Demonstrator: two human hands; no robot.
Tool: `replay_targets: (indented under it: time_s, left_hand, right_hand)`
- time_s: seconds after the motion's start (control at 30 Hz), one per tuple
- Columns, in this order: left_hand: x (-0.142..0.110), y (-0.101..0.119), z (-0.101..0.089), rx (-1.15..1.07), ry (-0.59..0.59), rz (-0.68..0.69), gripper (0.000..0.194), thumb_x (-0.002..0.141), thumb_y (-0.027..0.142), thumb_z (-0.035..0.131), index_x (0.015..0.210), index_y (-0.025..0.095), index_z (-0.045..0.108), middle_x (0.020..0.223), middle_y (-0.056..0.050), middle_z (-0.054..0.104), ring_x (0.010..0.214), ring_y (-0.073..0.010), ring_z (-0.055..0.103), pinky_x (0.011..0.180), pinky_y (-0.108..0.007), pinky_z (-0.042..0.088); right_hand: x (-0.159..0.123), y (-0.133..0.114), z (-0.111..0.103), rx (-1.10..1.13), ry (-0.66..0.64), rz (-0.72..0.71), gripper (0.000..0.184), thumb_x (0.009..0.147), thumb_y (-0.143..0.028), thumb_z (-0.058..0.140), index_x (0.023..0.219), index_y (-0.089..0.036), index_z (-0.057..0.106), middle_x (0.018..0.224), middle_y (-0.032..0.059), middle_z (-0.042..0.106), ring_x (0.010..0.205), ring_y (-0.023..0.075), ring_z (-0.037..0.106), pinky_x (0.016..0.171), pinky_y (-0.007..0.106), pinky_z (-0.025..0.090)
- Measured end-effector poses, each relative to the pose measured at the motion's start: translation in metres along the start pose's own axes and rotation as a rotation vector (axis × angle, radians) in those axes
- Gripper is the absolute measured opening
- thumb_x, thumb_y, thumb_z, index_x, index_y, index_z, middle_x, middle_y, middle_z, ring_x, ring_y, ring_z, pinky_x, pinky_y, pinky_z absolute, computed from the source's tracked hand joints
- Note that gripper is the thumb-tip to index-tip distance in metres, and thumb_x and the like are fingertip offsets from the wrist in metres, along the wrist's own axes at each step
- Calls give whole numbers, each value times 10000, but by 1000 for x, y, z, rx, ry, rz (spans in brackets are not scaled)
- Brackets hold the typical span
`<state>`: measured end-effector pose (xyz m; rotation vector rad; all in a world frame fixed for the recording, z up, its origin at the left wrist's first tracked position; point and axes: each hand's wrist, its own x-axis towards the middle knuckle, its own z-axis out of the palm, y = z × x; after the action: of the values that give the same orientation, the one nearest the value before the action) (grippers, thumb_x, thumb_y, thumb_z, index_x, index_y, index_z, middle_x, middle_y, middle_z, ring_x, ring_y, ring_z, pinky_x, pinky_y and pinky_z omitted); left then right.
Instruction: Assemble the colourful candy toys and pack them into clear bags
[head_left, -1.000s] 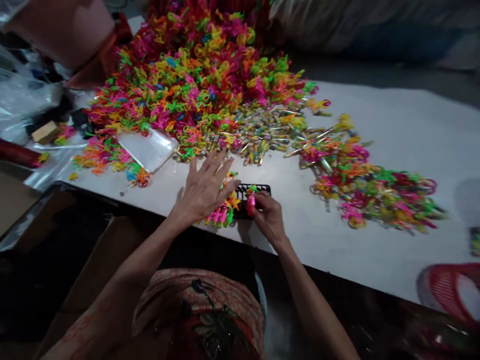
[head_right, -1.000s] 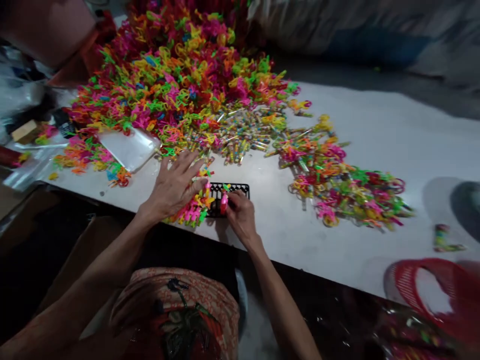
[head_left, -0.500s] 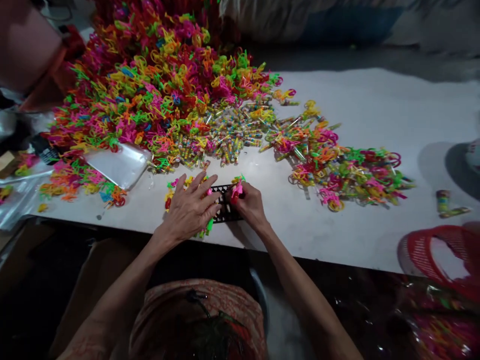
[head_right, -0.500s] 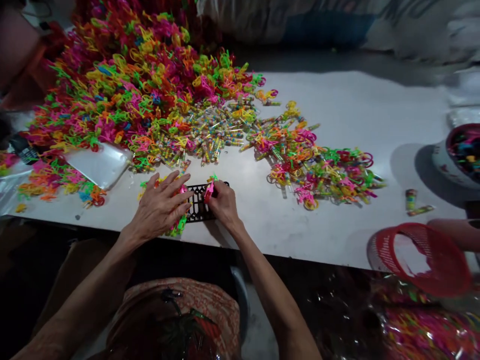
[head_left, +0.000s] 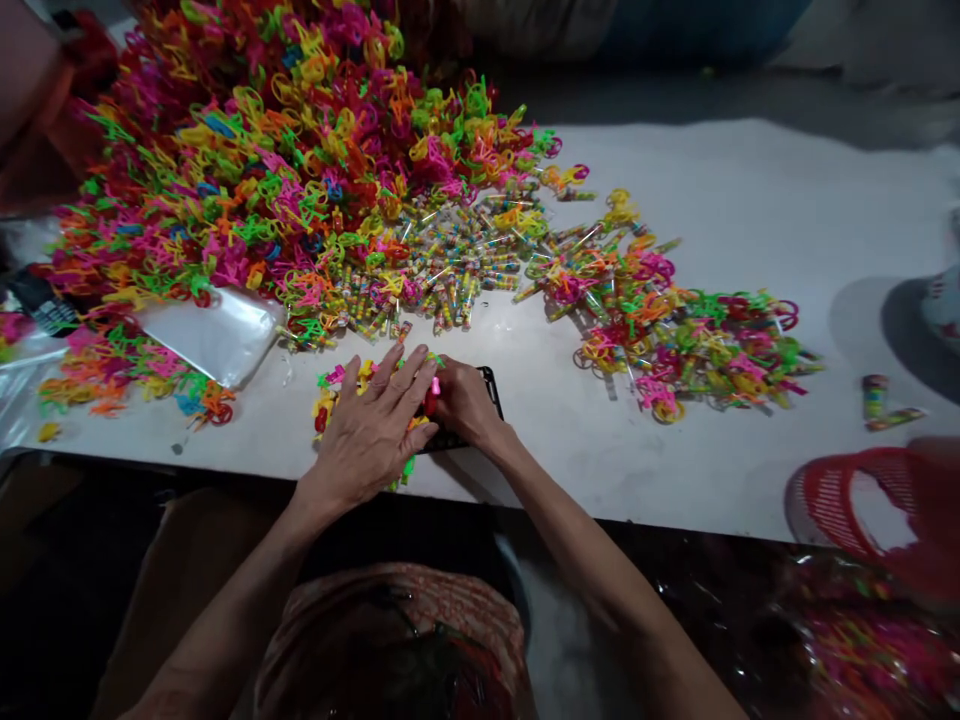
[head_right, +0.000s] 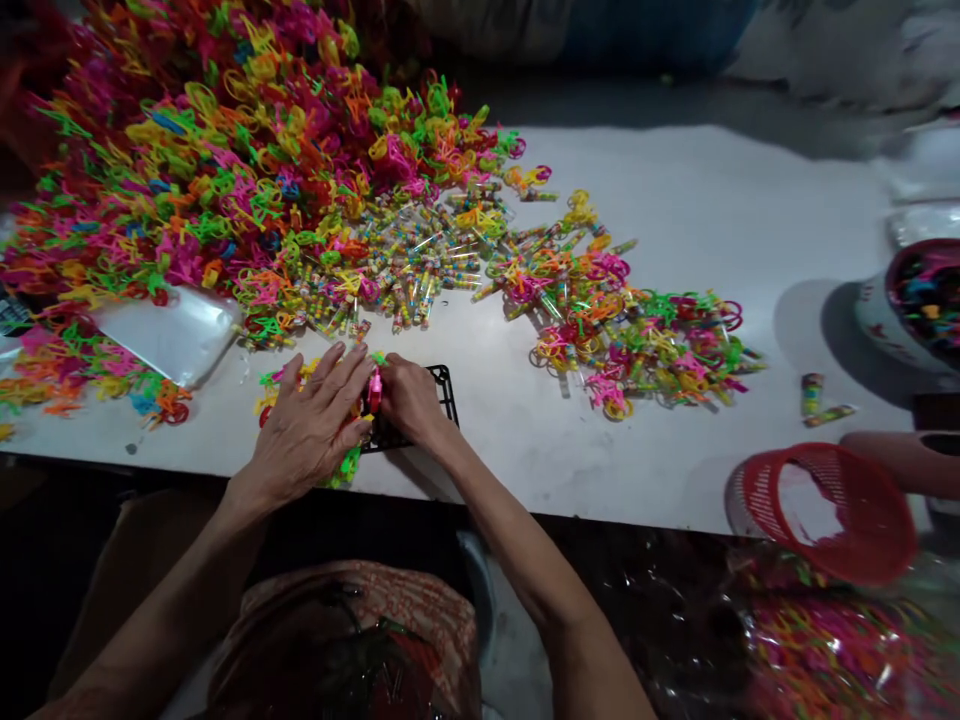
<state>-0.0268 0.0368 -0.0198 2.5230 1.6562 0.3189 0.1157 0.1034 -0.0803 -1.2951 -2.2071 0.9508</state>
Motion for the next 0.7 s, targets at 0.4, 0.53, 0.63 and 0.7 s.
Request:
replay_targets:
  time_s: [0.4, 0.53, 0.63, 0.7]
  left_hand:
    - [1, -3, 9, -122, 89, 21, 523, 960, 463, 305, 1438, 277, 403, 1489, -77, 423, 1422, -301, 306, 1154, -615, 120]
    - [5, 5, 12, -103, 114, -3, 515, 963, 456, 310, 1426, 262, 422, 1492, -90, 414, 1430, -297, 290, 1155, -617, 114]
    - [6, 9, 14, -85, 130, -11, 512, 964, 452, 310, 1424, 257, 423, 1494, -91, 412, 1432, -288, 290, 1159, -607, 113]
    - [6, 9, 15, -80, 130, -10, 509, 967, 452, 296, 1419, 259, 428, 1489, -88, 421, 1429, -282, 298, 1160, -601, 118]
  right_hand:
    - [-55, 59, -99, -159, 461, 305, 100, 775, -192, 614, 866, -186, 653, 866, 70, 646, 744, 185, 590, 689, 305, 458]
    - [-78, 109, -148, -291, 442, 544, 220, 641, -142, 669, 497, -210, 517, 488, -8, 469, 585, 184, 521, 592, 304, 400]
    - [-84, 113, -138, -137, 451, 500, 237, 618, -204, 659, 453, -207, 490, 407, -38, 401, 501, 146, 468, 509, 267, 354]
    - [-88, 103, -120, 62, 508, 465, 154, 615, -282, 655, 534, -194, 557, 454, -32, 480, 487, 131, 467, 471, 250, 353]
